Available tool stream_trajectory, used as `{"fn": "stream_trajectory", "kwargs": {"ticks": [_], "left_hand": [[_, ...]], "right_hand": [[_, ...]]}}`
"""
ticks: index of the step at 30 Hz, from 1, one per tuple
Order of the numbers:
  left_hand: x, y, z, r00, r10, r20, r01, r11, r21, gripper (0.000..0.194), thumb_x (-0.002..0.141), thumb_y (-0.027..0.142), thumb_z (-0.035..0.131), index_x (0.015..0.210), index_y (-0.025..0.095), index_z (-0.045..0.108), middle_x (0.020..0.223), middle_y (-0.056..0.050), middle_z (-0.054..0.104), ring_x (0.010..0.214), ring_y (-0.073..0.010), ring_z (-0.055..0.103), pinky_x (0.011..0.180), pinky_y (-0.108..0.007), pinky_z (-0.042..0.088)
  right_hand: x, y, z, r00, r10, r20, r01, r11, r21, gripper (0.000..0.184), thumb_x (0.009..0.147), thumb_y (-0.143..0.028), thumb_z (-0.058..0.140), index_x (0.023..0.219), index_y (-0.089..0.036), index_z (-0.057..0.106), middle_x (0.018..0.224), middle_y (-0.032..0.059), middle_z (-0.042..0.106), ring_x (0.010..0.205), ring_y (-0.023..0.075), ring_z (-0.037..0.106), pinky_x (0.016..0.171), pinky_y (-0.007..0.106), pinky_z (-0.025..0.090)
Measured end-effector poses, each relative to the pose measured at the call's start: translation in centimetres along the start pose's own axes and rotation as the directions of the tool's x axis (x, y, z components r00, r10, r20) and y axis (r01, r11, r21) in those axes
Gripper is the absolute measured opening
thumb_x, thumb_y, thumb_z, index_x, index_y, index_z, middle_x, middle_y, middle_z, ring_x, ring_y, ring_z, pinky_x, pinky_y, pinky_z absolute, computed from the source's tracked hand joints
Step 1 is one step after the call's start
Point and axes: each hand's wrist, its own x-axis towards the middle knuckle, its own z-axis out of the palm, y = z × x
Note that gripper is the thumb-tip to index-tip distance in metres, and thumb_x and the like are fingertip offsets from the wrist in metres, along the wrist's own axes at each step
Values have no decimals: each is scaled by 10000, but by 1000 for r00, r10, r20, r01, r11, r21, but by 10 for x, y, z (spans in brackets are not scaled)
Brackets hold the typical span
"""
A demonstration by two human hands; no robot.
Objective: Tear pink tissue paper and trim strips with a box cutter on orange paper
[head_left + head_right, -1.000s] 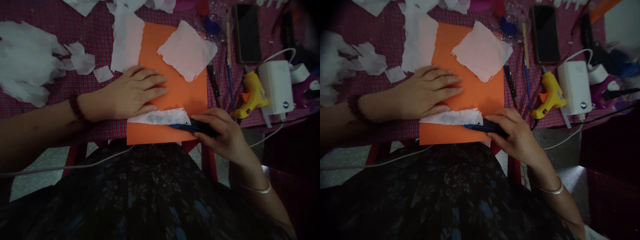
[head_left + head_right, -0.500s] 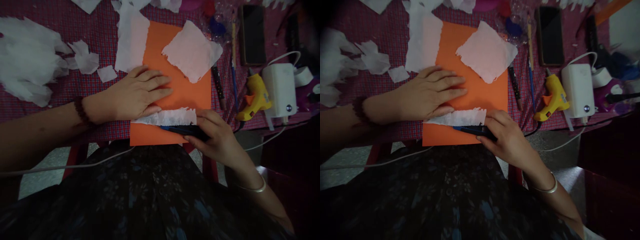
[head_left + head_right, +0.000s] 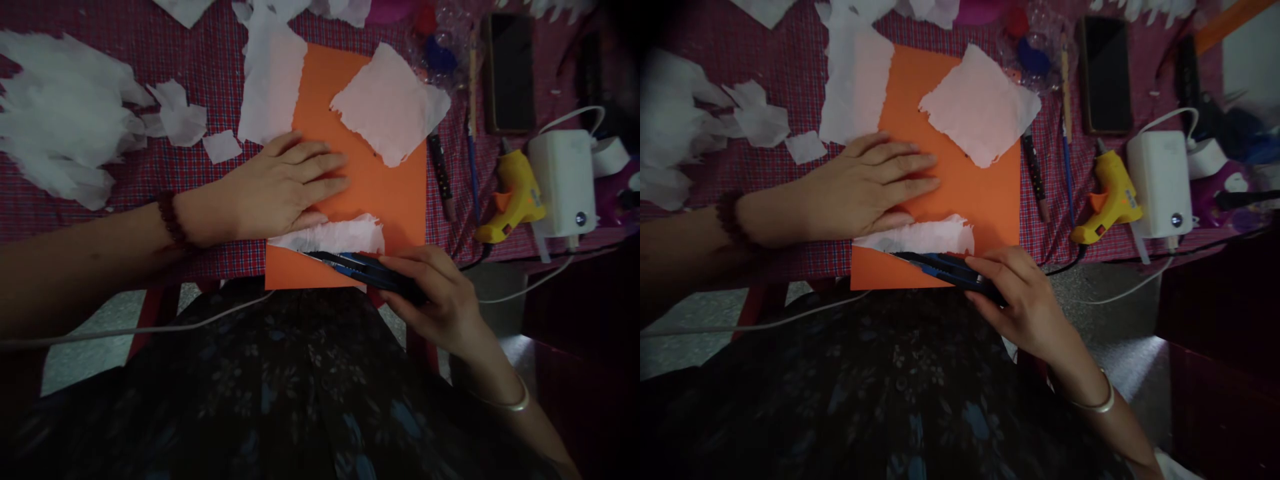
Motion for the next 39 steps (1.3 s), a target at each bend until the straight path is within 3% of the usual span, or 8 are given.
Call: {"fn": "stream_trajectory", "kwargs": {"ticks": [6,12,18,27,39], "left_hand": [[9,-5,-6,999,45,24,-44,997,-61,689,1077,602,243,1529,173,536,1639,-149,474,1489,-360,386,1250,-596,201],[11,7,-3,995,99,4,-98,984,151,577,1089,460,375,1549,137,504,1641,-160,465,1508,-355,393,1262,-569,223],[9,4,-2,997,71,10,-71,995,70,595,1080,516,361,1576,209,476,1667,-107,449,1525,-333,370,1276,-564,201],[11,3,-1,996,90,-14,-89,995,39,603,1084,506,373,1534,138,533,1643,-162,473,1531,-357,373,1277,-575,187],[9,8,-4,995,98,-14,-93,975,204,552,1091,501,388,1531,195,518,1627,-106,495,1511,-340,423,1266,-511,274]], "right_hand": [[0,3,0,1000,-8,1,8,1000,15,552,922,-178,738,1436,-304,581,1150,116,694,1031,312,684,835,498,617],[4,2,-1,1000,-4,-3,4,1000,4,512,940,-205,726,1421,-310,590,1144,116,696,1015,309,692,821,496,625],[16,3,-1,999,-39,10,39,999,-15,554,945,-205,715,1462,-336,564,1149,111,700,1013,317,704,834,516,630],[33,4,4,996,-76,36,77,996,-37,505,951,-210,701,1431,-320,589,1186,109,715,1057,314,706,876,506,611],[30,-10,15,992,-125,-6,124,991,-59,487,945,-221,720,1411,-241,582,1164,124,715,1023,297,703,846,463,603]]}}
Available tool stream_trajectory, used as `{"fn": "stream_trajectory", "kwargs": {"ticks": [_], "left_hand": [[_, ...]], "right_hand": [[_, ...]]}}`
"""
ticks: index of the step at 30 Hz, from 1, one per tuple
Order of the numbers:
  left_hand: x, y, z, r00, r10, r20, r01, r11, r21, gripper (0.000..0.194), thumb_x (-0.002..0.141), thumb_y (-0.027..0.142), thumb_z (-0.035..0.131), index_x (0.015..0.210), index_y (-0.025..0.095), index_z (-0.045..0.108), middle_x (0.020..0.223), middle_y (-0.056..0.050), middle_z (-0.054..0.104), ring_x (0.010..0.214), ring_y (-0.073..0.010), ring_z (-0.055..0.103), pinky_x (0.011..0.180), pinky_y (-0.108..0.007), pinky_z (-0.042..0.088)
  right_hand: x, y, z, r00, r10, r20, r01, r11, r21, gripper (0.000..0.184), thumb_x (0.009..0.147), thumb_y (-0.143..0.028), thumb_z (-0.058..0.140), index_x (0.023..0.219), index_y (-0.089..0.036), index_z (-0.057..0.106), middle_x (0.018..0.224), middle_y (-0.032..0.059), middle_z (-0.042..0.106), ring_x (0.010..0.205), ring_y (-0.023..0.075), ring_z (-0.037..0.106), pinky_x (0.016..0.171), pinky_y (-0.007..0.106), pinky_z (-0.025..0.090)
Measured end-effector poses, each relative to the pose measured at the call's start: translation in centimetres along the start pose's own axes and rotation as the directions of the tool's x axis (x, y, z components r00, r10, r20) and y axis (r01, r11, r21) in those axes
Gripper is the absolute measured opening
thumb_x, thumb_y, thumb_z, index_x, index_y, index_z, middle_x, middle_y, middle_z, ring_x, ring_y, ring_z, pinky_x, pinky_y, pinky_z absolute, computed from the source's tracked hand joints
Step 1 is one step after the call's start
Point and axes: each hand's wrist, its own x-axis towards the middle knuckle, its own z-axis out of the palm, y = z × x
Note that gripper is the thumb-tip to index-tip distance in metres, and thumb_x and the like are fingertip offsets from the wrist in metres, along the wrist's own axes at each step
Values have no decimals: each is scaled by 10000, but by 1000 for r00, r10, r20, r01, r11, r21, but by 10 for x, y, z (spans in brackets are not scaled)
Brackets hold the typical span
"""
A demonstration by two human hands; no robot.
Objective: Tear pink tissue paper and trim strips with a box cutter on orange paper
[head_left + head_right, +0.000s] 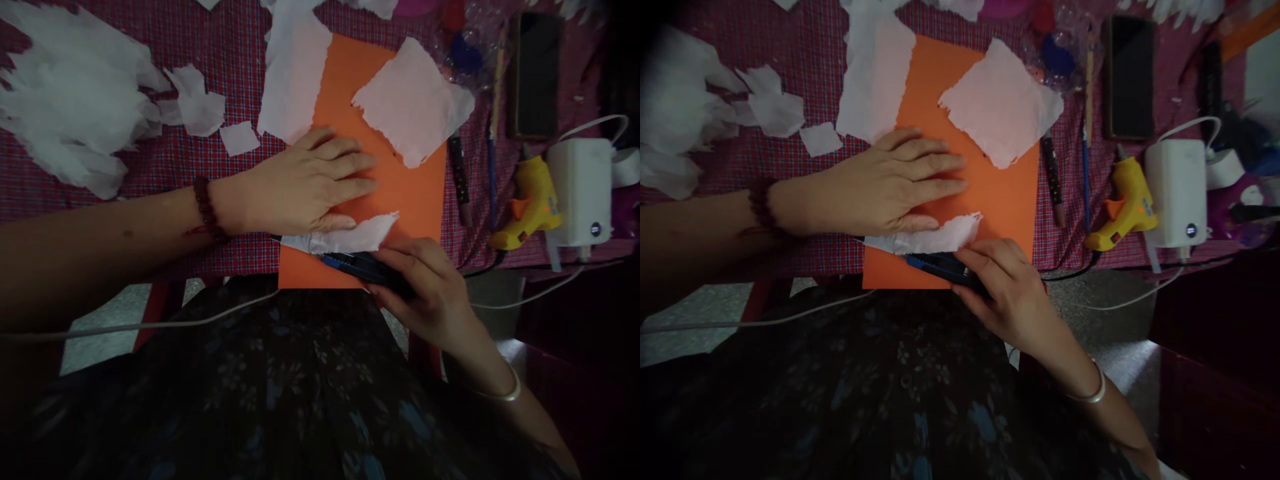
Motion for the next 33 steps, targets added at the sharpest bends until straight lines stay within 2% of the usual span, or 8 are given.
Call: {"fn": "stream_trajectory", "kwargs": {"ticks": [4,8,14,19,24,29,33], "left_hand": [[-2,5,-1,1000,-11,16,11,1000,2,523,1105,440,396,1520,139,501,1620,-135,484,1505,-365,424,1253,-551,272],[-2,8,-2,998,-44,48,47,998,-51,521,1086,442,410,1529,185,508,1635,-95,476,1532,-350,395,1272,-543,232],[0,10,-5,992,-86,93,97,987,-128,543,1056,405,453,1557,200,495,1662,-99,454,1551,-364,346,1261,-613,202],[-2,9,-2,998,-60,22,63,987,-149,531,1061,426,445,1522,182,541,1627,-112,494,1503,-340,391,1261,-571,227],[-2,2,4,997,-70,-39,57,958,-280,508,1051,472,460,1463,205,593,1583,-92,542,1482,-343,421,1259,-581,226],[1,-6,10,992,-89,-90,55,942,-332,467,1040,528,460,1363,261,667,1517,-54,596,1444,-333,472,1256,-535,253],[3,-9,12,989,-98,-107,53,931,-360,461,1035,518,472,1338,242,683,1488,-77,613,1421,-335,487,1246,-538,261]], "right_hand": [[-11,-5,-1,998,59,0,-59,998,14,519,940,-201,725,1432,-269,574,1144,110,717,1004,295,705,827,458,601],[-21,-8,-3,996,86,7,-86,996,37,580,933,-181,730,1477,-281,554,1146,110,713,995,296,699,818,457,603],[-29,-9,-5,996,85,37,-87,995,55,595,944,-178,709,1500,-306,538,1125,96,712,962,283,691,797,452,601],[-30,-5,-6,998,50,43,-54,995,82,505,947,-190,717,1431,-270,594,1105,96,711,955,253,683,804,405,595],[-38,-4,-12,987,156,-34,-148,974,170,446,938,-242,737,1374,-293,657,1110,78,710,964,243,700,812,378,591],[-46,-8,-12,986,161,-35,-157,982,100,456,935,-231,743,1380,-278,655,1135,80,715,1023,245,690,868,374,578],[-48,-9,-9,982,183,-37,-180,981,69,431,938,-239,740,1361,-257,661,1148,86,711,1039,248,680,887,382,572]]}}
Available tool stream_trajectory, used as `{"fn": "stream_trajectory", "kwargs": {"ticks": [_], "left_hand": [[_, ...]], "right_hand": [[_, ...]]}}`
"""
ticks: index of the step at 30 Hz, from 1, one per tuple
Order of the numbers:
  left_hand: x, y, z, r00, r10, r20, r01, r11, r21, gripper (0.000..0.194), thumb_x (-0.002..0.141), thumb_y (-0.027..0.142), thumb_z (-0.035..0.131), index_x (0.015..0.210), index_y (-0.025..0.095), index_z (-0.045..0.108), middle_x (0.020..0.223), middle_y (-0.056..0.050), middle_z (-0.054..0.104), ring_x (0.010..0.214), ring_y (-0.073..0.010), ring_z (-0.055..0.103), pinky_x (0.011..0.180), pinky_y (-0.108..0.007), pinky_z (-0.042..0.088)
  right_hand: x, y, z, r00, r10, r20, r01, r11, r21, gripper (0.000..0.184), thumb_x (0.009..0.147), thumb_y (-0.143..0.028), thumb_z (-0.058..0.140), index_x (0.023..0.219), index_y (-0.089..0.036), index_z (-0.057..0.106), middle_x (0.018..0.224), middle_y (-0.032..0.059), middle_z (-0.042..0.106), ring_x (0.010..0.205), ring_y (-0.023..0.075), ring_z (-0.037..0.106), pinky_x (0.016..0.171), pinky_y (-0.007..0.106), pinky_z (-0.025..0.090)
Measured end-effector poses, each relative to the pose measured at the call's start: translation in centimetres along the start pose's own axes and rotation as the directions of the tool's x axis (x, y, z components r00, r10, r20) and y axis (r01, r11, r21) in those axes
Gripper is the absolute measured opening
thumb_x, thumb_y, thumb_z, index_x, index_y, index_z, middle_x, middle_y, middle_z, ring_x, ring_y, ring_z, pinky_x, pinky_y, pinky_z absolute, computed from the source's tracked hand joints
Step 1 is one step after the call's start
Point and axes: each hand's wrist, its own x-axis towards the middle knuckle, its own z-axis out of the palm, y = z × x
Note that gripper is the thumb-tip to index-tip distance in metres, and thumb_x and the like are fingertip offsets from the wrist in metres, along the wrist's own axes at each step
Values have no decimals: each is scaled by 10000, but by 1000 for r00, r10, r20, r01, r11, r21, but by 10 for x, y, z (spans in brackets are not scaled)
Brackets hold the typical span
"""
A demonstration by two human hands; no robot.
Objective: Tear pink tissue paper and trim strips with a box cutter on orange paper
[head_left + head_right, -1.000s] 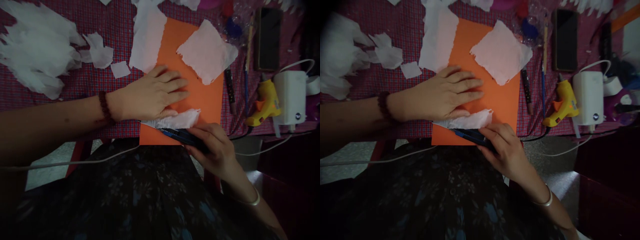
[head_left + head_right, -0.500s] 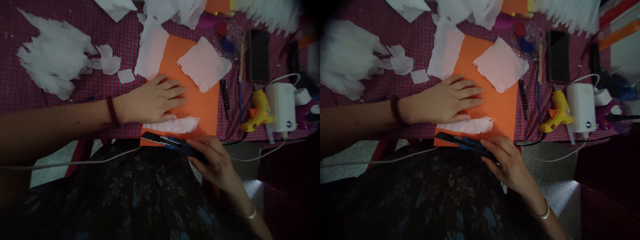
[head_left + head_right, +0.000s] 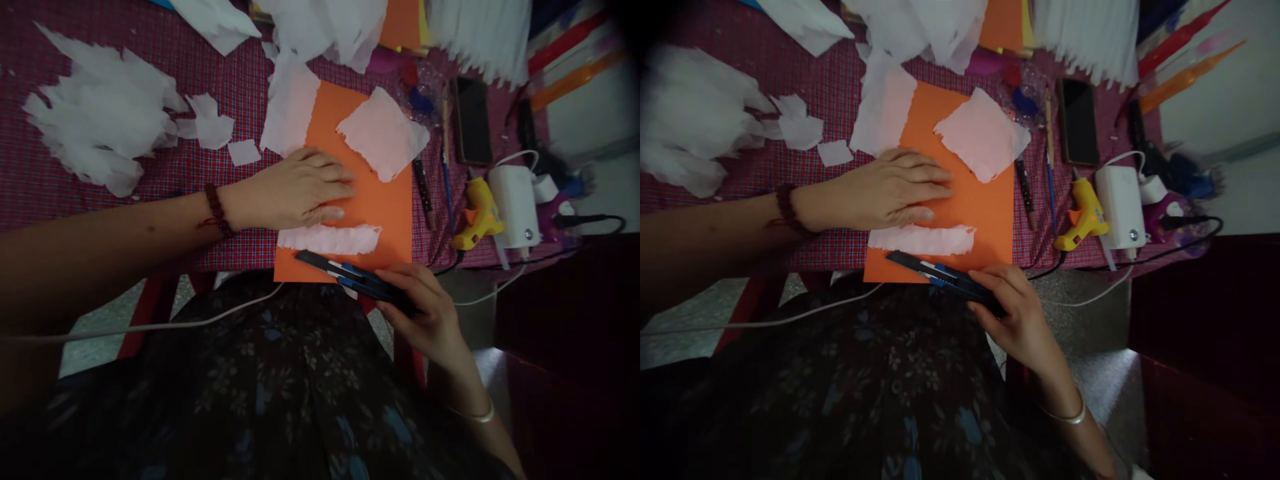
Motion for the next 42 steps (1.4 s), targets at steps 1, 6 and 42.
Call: {"fn": "stream_trajectory", "kwargs": {"ticks": [1,6,42], "left_hand": [[0,0,0,1000,0,-1,0,1000,-5,458,1034,516,478,1332,238,685,1483,-81,615,1417,-335,490,1244,-538,262],[0,2,0,1000,-29,10,29,999,-16,432,1017,511,528,1316,245,691,1482,-67,616,1434,-331,474,1251,-515,249],[-1,7,-2,998,-41,56,43,999,-21,455,1024,458,569,1390,197,637,1571,-92,561,1474,-335,421,1276,-558,197]], "right_hand": [[-1,0,1,1000,6,-6,-6,1000,-3,428,939,-238,738,1359,-255,660,1150,87,709,1041,248,679,890,385,571],[-2,1,3,999,17,-39,-18,1000,-15,419,938,-230,740,1348,-265,661,1143,81,704,1039,249,675,892,396,571],[21,-5,10,1000,-4,-26,2,998,-60,427,945,-235,714,1365,-285,659,1170,88,718,1058,271,688,913,455,578]]}}
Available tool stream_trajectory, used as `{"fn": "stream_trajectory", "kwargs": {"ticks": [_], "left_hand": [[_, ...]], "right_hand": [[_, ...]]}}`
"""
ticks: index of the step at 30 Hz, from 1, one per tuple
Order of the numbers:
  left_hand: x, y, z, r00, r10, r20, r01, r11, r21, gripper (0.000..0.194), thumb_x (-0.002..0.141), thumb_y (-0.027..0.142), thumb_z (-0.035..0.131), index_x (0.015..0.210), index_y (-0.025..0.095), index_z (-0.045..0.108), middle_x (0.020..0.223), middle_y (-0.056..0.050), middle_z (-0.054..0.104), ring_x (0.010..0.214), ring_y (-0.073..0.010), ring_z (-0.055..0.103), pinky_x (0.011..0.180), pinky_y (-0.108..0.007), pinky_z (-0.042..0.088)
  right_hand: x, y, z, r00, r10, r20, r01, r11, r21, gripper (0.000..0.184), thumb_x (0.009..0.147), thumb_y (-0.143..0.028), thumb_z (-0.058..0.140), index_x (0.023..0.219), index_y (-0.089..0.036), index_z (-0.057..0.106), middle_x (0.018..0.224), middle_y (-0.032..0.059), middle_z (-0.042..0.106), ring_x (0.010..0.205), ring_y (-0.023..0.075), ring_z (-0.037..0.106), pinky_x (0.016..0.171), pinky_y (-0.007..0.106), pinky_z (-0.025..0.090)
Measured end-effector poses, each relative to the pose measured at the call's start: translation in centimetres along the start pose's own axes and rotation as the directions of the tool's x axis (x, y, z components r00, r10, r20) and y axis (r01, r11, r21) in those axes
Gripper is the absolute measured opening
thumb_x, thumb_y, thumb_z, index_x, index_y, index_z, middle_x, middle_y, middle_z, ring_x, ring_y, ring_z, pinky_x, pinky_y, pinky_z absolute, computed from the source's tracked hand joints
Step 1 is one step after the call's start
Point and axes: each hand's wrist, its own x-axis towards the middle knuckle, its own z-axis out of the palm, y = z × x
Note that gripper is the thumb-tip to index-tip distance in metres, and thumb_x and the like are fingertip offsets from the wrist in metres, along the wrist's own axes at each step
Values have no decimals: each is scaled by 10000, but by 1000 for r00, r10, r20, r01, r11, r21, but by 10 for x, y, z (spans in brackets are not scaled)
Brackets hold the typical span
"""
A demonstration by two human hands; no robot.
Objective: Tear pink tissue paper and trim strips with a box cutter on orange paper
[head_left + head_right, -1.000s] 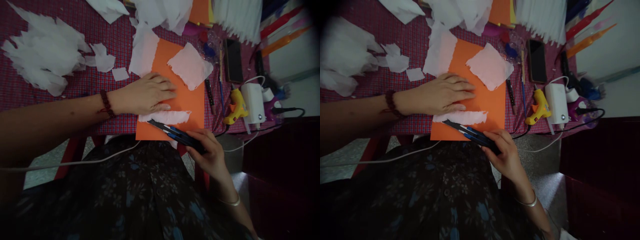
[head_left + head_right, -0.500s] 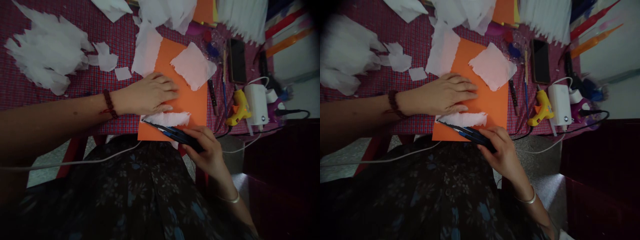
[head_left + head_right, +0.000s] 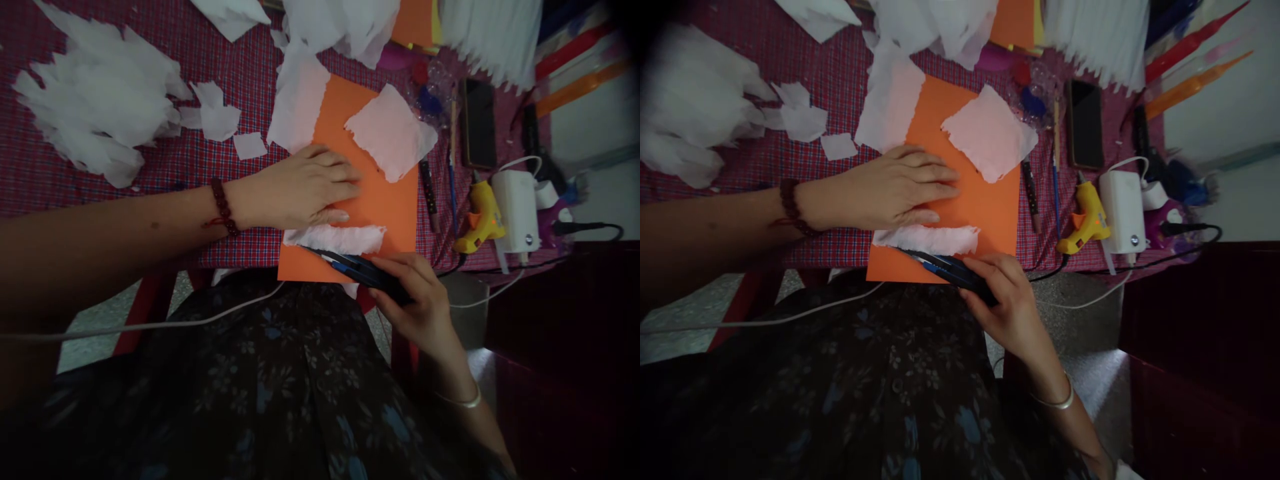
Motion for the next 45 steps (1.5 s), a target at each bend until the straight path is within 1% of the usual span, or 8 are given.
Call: {"fn": "stream_trajectory", "kwargs": {"ticks": [11,18,22,27,33,36,40,45], "left_hand": [[-2,-1,3,998,23,-55,-24,999,-27,406,1006,447,583,1348,246,668,1528,-61,599,1460,-319,448,1272,-520,227],[-5,8,5,999,43,-24,-38,984,175,416,1044,381,510,1390,186,634,1510,-126,590,1449,-346,466,1247,-552,254],[-7,11,-2,999,18,-28,-13,982,190,405,1033,391,476,1358,225,652,1466,-113,619,1371,-327,531,1220,-533,314],[-16,17,-16,984,-153,-95,161,983,90,372,1025,342,414,1148,154,711,1131,-138,719,1089,-288,654,991,-438,509],[-26,58,-25,968,-246,41,232,950,209,300,906,287,625,1174,168,688,1221,-131,688,1178,-302,620,1030,-418,489],[-26,76,-26,913,-396,96,356,890,286,244,865,237,662,1096,160,671,1175,-134,689,1073,-282,652,864,-348,501],[-26,76,-23,828,-537,164,520,843,137,138,864,312,668,840,187,612,823,-35,672,722,-189,597,621,-289,366],[-30,61,-20,889,-408,208,456,831,-318,234,809,349,696,708,188,559,703,15,571,653,-135,513,605,-258,364]], "right_hand": [[10,-5,8,998,-58,19,57,998,38,478,937,-234,729,1404,-279,636,1220,102,709,1111,286,677,934,456,584],[-5,-10,-2,997,-28,78,21,996,88,441,945,-231,731,1376,-277,651,1159,94,709,1040,254,684,879,415,598],[-17,-4,-18,996,82,-40,-68,959,276,359,930,-331,762,1285,-302,720,1126,78,726,1026,260,700,878,426,597],[-1,19,-21,918,296,-265,-135,859,493,396,898,-582,739,1158,-285,771,1078,74,744,1027,284,711,929,476,585],[50,39,2,928,250,-276,-62,834,548,518,819,-649,768,1116,-225,767,1069,74,773,1014,260,715,951,431,560],[61,41,15,932,216,-292,-24,839,544,482,827,-592,765,1090,-189,766,1042,88,784,983,256,721,921,421,554],[61,47,25,935,192,-297,1,839,545,396,824,-477,779,1081,-176,764,1011,86,792,930,251,732,865,408,563],[59,53,25,919,210,-335,32,804,593,391,839,-485,781,1091,-186,773,1031,90,810,952,256,751,875,408,578]]}}
